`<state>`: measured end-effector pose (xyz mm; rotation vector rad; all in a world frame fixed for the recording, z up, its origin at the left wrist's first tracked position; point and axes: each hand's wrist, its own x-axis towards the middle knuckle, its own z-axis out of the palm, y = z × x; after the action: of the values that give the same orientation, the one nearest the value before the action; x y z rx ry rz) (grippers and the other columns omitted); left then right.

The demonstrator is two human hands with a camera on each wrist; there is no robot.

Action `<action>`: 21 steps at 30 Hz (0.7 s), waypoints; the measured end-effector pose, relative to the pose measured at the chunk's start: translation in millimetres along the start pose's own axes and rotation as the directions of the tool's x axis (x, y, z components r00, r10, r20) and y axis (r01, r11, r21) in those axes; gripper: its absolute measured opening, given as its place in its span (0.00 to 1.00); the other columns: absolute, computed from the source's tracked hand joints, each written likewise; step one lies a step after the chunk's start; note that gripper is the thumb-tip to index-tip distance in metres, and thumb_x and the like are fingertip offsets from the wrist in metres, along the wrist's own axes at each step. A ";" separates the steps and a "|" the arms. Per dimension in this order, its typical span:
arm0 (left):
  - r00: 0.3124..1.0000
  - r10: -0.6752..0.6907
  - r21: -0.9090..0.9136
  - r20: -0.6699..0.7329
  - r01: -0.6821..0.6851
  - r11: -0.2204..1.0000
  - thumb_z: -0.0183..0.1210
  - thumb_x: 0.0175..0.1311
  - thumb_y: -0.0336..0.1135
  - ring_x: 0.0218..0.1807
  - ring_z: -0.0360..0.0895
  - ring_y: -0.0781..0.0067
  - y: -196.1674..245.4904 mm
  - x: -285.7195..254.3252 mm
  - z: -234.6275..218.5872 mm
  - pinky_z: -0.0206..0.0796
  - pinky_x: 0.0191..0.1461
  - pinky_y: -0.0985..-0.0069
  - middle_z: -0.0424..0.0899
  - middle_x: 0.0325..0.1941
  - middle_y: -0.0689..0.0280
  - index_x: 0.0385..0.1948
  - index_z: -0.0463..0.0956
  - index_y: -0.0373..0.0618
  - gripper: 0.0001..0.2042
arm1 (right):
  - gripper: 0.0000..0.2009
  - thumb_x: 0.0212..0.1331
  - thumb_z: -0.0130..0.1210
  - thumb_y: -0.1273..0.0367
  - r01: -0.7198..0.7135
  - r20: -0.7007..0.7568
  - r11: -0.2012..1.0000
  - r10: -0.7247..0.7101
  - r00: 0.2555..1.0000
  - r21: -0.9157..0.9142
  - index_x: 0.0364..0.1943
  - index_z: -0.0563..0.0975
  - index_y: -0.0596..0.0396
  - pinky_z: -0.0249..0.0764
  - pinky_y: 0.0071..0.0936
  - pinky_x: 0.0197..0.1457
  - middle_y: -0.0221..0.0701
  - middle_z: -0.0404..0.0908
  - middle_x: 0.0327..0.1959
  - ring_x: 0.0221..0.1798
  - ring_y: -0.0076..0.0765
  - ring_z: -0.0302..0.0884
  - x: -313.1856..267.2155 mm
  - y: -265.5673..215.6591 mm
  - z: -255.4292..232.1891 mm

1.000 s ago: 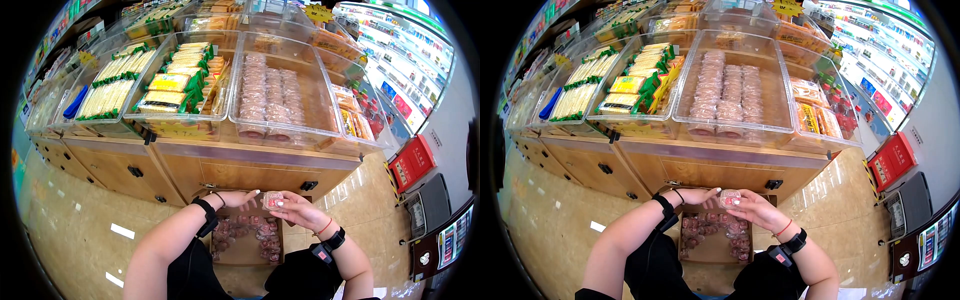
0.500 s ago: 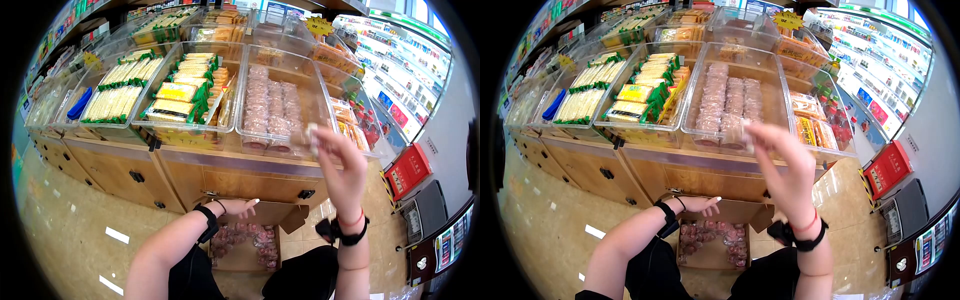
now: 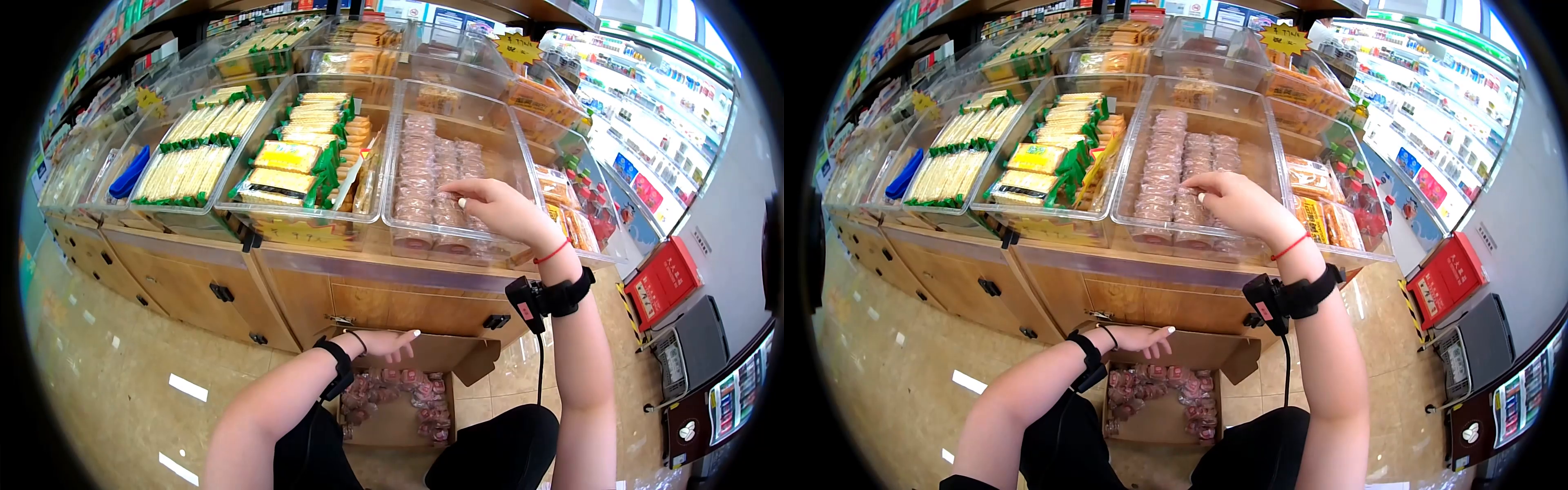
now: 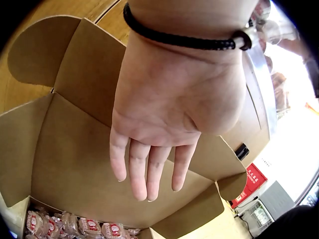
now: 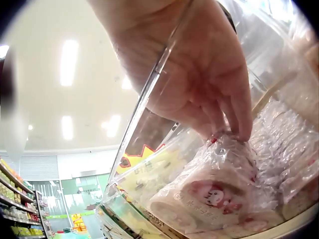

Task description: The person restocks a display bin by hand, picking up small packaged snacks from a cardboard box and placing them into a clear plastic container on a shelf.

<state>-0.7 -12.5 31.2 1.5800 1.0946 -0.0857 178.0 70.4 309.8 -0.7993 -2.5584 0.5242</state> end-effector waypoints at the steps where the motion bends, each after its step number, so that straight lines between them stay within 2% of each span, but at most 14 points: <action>1: 1.000 0.001 -0.002 0.002 -0.001 1.000 0.14 0.59 0.70 0.52 0.74 0.62 0.8 0.1 0.0 0.54 0.64 0.62 0.76 0.51 0.53 0.58 0.67 0.48 0.43 | 0.19 0.53 0.43 0.74 -0.035 0.039 0.999 0.034 0.999 0.027 0.51 0.73 0.56 0.66 0.30 0.57 0.44 0.77 0.48 0.52 0.43 0.74 0.3 -2.2 0.0; 5: 1.000 0.008 -0.010 -0.009 -0.008 1.000 0.13 0.60 0.70 0.51 0.74 0.61 0.7 1.0 0.1 0.54 0.64 0.61 0.76 0.51 0.53 0.57 0.68 0.48 0.43 | 0.21 0.56 0.42 0.72 -0.095 0.110 0.992 0.085 0.990 0.089 0.56 0.70 0.57 0.62 0.28 0.62 0.41 0.73 0.56 0.59 0.41 0.69 -1.9 -1.5 0.0; 8: 0.999 0.012 0.002 -0.034 -0.012 1.000 0.12 0.60 0.69 0.50 0.75 0.60 0.5 -0.9 1.8 0.56 0.62 0.59 0.77 0.51 0.52 0.56 0.70 0.49 0.43 | 0.20 0.58 0.42 0.71 -0.110 0.111 0.988 0.098 0.989 0.108 0.56 0.69 0.57 0.60 0.28 0.63 0.41 0.71 0.58 0.60 0.40 0.68 -2.8 -3.1 -0.4; 9: 0.999 0.012 0.008 -0.037 -0.011 1.000 0.13 0.59 0.70 0.50 0.75 0.60 1.0 -1.1 2.2 0.56 0.62 0.59 0.77 0.51 0.52 0.56 0.70 0.49 0.43 | 0.20 0.58 0.43 0.71 0.007 -0.045 0.998 -0.004 0.999 0.070 0.56 0.70 0.57 0.61 0.28 0.62 0.40 0.71 0.57 0.59 0.38 0.68 -4.0 -3.6 0.6; 10: 0.999 0.010 0.013 -0.038 -0.010 1.000 0.13 0.59 0.70 0.50 0.75 0.60 1.1 -1.4 3.0 0.56 0.62 0.59 0.76 0.51 0.52 0.56 0.70 0.49 0.43 | 0.19 0.59 0.43 0.72 0.117 -0.194 0.993 -0.112 0.975 0.015 0.55 0.70 0.57 0.62 0.27 0.62 0.39 0.72 0.57 0.58 0.37 0.69 -4.8 -4.3 3.4; 11: 0.999 0.008 0.011 -0.036 -0.007 1.000 0.13 0.59 0.70 0.50 0.75 0.60 0.7 -1.4 3.6 0.56 0.62 0.59 0.76 0.51 0.52 0.56 0.70 0.48 0.43 | 0.18 0.59 0.43 0.72 0.216 -0.331 0.975 -0.222 0.917 -0.056 0.54 0.71 0.57 0.62 0.27 0.62 0.38 0.72 0.57 0.58 0.35 0.70 -5.4 -5.0 6.6; 13: 0.999 0.002 0.006 -0.035 -0.002 1.000 0.14 0.59 0.70 0.50 0.75 0.60 -2.5 0.4 3.8 0.56 0.62 0.60 0.76 0.51 0.52 0.56 0.70 0.48 0.44 | 0.16 0.59 0.44 0.74 0.311 -0.412 0.923 -0.198 0.889 0.227 0.52 0.72 0.57 0.64 0.26 0.60 0.36 0.74 0.55 0.56 0.31 0.71 -17.1 -27.6 5.1; 15: 1.000 0.006 -0.003 -0.031 -0.006 1.000 0.14 0.59 0.71 0.51 0.75 0.61 -4.6 2.1 4.6 0.56 0.62 0.60 0.76 0.51 0.52 0.56 0.69 0.48 0.43 | 0.14 0.60 0.44 0.74 0.342 -0.384 0.808 -0.156 0.910 0.480 0.49 0.74 0.56 0.66 0.24 0.58 0.32 0.76 0.51 0.53 0.26 0.72 -39.9 -59.4 7.5; 16: 1.000 0.008 -0.008 -0.029 -0.008 1.000 0.14 0.59 0.71 0.51 0.75 0.61 -6.1 3.2 4.6 0.56 0.62 0.61 0.76 0.51 0.52 0.56 0.69 0.48 0.43 | 0.13 0.60 0.44 0.74 0.313 -0.316 0.743 -0.143 0.938 0.592 0.47 0.75 0.55 0.67 0.23 0.56 0.31 0.76 0.50 0.51 0.23 0.72 -54.9 -72.0 12.8; 17: 0.998 0.052 -0.045 -0.029 -0.053 0.998 0.14 0.59 0.71 0.50 0.75 0.61 -15.2 12.5 4.8 0.56 0.62 0.61 0.76 0.51 0.52 0.56 0.69 0.47 0.44 | 0.12 0.61 0.44 0.74 0.214 -0.078 0.678 -0.226 0.971 0.704 0.47 0.75 0.55 0.67 0.24 0.56 0.30 0.77 0.49 0.51 0.24 0.72 -65.1 -76.5 16.7; 18: 0.995 0.097 -0.082 -0.030 -0.099 0.992 0.14 0.59 0.71 0.50 0.75 0.61 -29.4 28.4 5.3 0.56 0.62 0.62 0.77 0.50 0.52 0.56 0.69 0.47 0.44 | 0.12 0.61 0.44 0.73 0.085 0.153 0.618 -0.323 0.934 0.782 0.47 0.75 0.55 0.67 0.25 0.56 0.30 0.77 0.48 0.50 0.25 0.72 -74.4 -78.5 21.6; 19: 0.989 0.141 -0.119 -0.032 -0.144 0.982 0.14 0.59 0.71 0.50 0.75 0.60 -32.5 32.2 6.1 0.56 0.62 0.62 0.77 0.50 0.52 0.56 0.69 0.47 0.44 | 0.12 0.63 0.45 0.70 0.056 0.306 0.643 -0.437 0.846 0.764 0.48 0.74 0.58 0.68 0.26 0.55 0.32 0.77 0.47 0.50 0.27 0.72 -80.5 -76.3 37.6; 20: 0.994 0.111 -0.089 -0.019 -0.113 0.990 0.15 0.59 0.70 0.49 0.76 0.60 -36.0 35.3 5.5 0.57 0.62 0.62 0.77 0.50 0.51 0.56 0.69 0.47 0.43 | 0.14 0.64 0.46 0.66 0.035 0.446 0.671 -0.529 0.722 0.741 0.48 0.73 0.61 0.68 0.27 0.54 0.35 0.78 0.46 0.50 0.28 0.73 -84.3 -71.7 59.2; 21: 0.997 0.081 -0.058 -0.008 -0.081 0.995 0.15 0.60 0.70 0.48 0.76 0.60 -30.4 31.2 3.8 0.57 0.62 0.62 0.77 0.50 0.50 0.56 0.69 0.47 0.43 | 0.14 0.65 0.45 0.66 -0.121 0.635 0.729 -0.488 0.599 0.674 0.48 0.73 0.60 0.68 0.27 0.54 0.34 0.78 0.46 0.50 0.28 0.73 -89.2 -68.2 77.4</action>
<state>-1.7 0.1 -10.7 1.5710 1.0271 0.0049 177.2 -53.1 252.1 0.0666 -2.7332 1.9521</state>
